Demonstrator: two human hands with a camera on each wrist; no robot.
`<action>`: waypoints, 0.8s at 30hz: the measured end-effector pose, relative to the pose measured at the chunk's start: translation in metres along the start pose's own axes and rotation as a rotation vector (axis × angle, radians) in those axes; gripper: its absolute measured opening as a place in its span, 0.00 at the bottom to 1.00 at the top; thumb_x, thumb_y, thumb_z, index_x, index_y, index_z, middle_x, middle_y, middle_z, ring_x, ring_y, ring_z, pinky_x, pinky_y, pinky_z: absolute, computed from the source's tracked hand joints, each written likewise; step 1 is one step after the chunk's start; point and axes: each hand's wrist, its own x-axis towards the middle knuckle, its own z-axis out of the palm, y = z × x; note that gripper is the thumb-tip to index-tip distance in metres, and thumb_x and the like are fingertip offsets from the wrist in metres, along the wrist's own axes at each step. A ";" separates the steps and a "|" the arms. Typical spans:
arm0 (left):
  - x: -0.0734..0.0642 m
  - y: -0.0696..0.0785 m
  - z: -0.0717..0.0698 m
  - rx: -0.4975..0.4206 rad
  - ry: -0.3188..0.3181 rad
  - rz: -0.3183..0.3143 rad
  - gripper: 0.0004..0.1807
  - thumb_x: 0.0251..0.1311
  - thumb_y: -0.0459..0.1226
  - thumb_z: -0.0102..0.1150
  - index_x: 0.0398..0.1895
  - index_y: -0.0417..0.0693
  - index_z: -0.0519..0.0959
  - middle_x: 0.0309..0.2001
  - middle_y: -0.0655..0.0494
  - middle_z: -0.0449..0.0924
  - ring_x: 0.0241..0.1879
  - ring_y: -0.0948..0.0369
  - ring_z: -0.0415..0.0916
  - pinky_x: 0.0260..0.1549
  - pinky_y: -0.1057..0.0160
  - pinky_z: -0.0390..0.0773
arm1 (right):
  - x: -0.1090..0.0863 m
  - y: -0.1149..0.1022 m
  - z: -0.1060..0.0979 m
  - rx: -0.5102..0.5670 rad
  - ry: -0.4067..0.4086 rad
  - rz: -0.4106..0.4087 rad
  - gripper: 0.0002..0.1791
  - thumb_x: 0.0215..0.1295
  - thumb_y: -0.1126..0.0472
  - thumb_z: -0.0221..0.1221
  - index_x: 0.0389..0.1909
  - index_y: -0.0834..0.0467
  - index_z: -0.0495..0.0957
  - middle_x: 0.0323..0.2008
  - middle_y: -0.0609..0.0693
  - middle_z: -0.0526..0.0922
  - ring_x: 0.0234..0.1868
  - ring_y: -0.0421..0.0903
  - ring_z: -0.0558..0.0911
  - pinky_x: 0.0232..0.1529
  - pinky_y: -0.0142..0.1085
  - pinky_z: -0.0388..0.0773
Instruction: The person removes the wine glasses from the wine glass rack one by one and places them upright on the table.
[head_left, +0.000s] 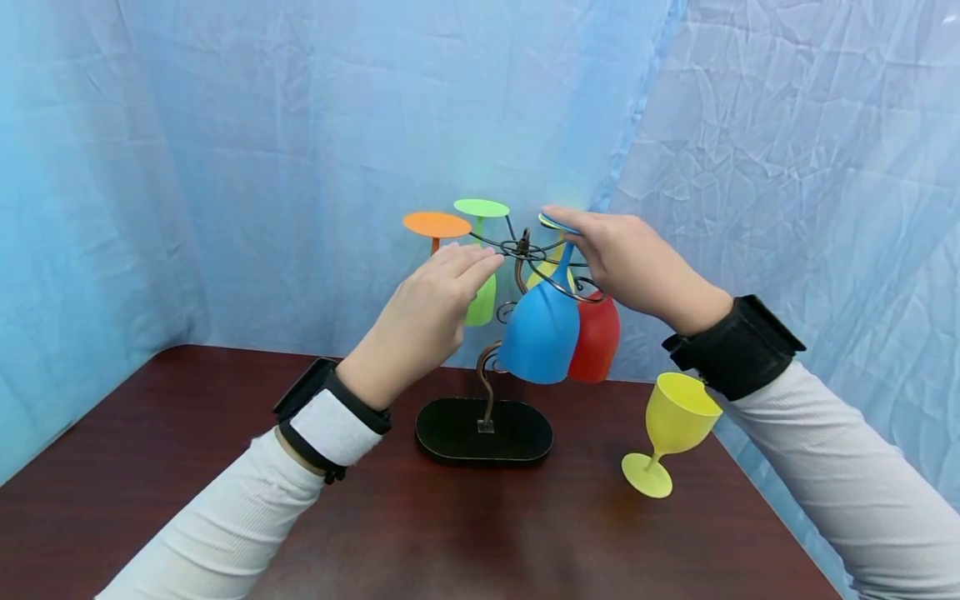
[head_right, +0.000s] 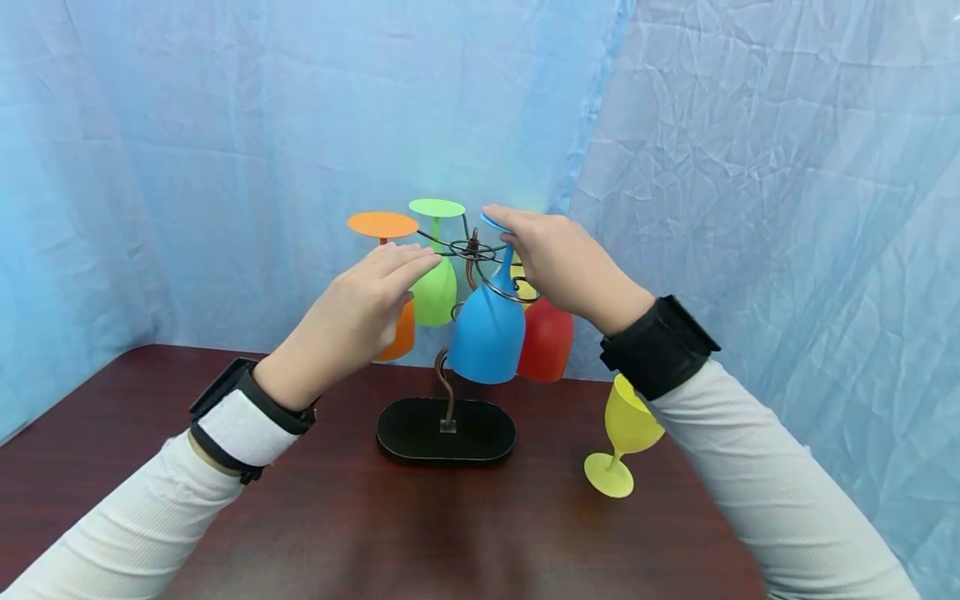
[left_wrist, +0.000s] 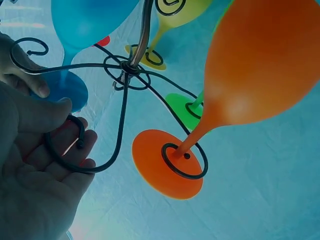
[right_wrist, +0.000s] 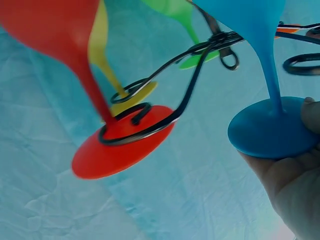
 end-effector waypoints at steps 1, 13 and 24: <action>0.000 0.000 0.000 0.004 0.001 0.001 0.24 0.53 0.21 0.50 0.56 0.37 0.70 0.56 0.43 0.73 0.58 0.53 0.66 0.62 0.56 0.62 | -0.002 0.002 0.000 0.003 0.001 0.008 0.26 0.65 0.67 0.48 0.65 0.57 0.61 0.28 0.55 0.76 0.19 0.46 0.66 0.24 0.39 0.67; 0.002 0.001 0.003 0.023 0.006 0.008 0.26 0.57 0.33 0.55 0.60 0.35 0.66 0.60 0.42 0.69 0.63 0.51 0.59 0.65 0.54 0.57 | -0.033 0.011 -0.005 -0.033 0.045 0.039 0.26 0.66 0.66 0.47 0.66 0.56 0.61 0.23 0.51 0.70 0.16 0.44 0.59 0.21 0.37 0.62; -0.010 0.006 0.005 0.017 0.135 0.044 0.37 0.56 0.38 0.56 0.67 0.34 0.53 0.67 0.40 0.55 0.69 0.54 0.40 0.67 0.53 0.49 | -0.077 0.005 -0.010 -0.056 0.137 0.087 0.29 0.62 0.69 0.52 0.66 0.57 0.60 0.22 0.50 0.71 0.14 0.41 0.54 0.18 0.34 0.60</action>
